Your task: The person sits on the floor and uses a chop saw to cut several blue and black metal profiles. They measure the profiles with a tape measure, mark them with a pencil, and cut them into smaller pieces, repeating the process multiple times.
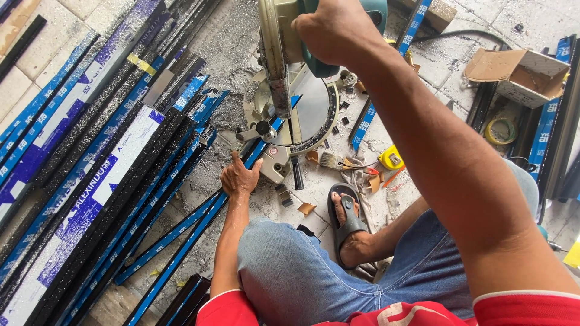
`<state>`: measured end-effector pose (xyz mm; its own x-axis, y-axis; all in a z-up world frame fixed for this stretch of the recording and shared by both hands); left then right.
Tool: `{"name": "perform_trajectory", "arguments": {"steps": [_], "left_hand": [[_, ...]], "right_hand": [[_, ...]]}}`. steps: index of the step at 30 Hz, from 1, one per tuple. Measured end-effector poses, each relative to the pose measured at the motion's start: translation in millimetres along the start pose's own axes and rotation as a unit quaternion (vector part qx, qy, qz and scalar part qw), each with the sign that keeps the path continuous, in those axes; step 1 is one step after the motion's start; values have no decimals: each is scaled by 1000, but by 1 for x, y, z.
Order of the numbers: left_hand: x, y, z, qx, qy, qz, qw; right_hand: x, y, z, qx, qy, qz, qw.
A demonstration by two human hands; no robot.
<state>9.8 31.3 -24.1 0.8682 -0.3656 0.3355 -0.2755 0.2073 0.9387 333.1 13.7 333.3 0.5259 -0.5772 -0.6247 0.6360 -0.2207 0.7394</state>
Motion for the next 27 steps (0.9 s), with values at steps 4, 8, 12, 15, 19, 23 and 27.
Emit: {"name": "perform_trajectory", "arguments": {"steps": [4, 8, 12, 15, 19, 23, 27], "left_hand": [[3, 2, 1, 3, 5, 2, 1000], [4, 5, 2, 0, 9, 6, 1000], [2, 2, 1, 5, 2, 5, 1000], [8, 11, 3, -1, 0, 11, 1000], [3, 2, -3, 12, -1, 8, 1000], [4, 12, 5, 50, -22, 12, 998], [4, 9, 2, 27, -1, 16, 1000]], "right_hand": [[-15, 2, 2, 25, 53, 145, 988], [-32, 7, 20, 70, 116, 281, 950], [-10, 1, 18, 112, 101, 81, 985], [40, -12, 11, 335, 275, -319, 843], [120, -97, 2, 399, 113, -410, 812], [208, -244, -54, 200, -118, -410, 882], [267, -333, -112, 91, -259, -559, 782]]}}
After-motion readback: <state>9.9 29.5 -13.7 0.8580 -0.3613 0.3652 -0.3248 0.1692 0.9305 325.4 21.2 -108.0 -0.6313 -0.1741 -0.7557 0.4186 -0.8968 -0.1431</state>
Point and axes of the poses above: each hand's wrist, its own z-axis away from the middle knuckle, its own y-axis out of the back of the hand, x = y × z, the point moved 3 cm from there along -z, towards the middle knuckle, and after that the axes turned 3 degrees about -y, right-handed, at the moved point
